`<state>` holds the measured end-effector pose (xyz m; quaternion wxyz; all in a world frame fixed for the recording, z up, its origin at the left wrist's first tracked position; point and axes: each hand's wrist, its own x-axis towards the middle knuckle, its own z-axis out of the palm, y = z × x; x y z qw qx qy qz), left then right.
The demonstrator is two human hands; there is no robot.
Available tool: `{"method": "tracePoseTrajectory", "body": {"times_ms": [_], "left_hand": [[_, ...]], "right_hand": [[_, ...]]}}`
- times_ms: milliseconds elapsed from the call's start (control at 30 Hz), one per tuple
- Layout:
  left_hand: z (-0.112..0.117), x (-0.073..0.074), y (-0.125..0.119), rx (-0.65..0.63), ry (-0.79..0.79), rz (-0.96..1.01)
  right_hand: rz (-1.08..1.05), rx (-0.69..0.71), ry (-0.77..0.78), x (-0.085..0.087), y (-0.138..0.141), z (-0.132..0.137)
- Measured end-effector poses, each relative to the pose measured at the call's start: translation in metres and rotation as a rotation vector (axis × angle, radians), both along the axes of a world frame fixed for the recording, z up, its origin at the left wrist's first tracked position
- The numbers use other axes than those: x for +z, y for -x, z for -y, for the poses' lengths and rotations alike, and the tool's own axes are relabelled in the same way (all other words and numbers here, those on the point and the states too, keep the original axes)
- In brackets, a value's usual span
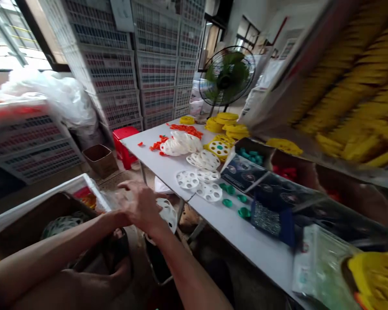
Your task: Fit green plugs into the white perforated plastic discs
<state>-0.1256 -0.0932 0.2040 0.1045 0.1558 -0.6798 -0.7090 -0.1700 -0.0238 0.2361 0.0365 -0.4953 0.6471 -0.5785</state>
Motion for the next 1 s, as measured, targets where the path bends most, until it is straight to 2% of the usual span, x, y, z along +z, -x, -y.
{"method": "tracePoseTrajectory", "body": {"times_ms": [100, 200, 300, 400, 567, 800, 1000], "left_hand": [[0.003, 0.003, 0.006, -0.164, -0.061, 0.074], [0.005, 0.005, 0.015, -0.207, -0.130, 0.126], [0.002, 0.005, 0.025, -0.165, -0.188, 0.124], [-0.004, 0.008, 0.031, -0.150, -0.212, 0.109], [-0.010, 0.015, 0.032, -0.138, -0.243, 0.095], [-0.008, 0.012, 0.033, -0.140, -0.295, 0.043], [-0.013, 0.020, 0.031, -0.088, -0.254, 0.026]], "right_hand": [[-0.045, -0.266, -0.086, -0.017, 0.062, -0.075], [-0.164, -0.553, -0.273, -0.037, 0.119, -0.132], [-0.254, -0.563, -0.418, -0.053, 0.148, -0.155], [-0.308, -0.525, -0.420, -0.059, 0.149, -0.157], [-0.250, -0.491, -0.378, -0.061, 0.135, -0.172], [-0.482, -0.739, -0.547, -0.074, 0.153, -0.223], [-0.603, -0.816, -0.746, -0.067, 0.173, -0.249]]}}
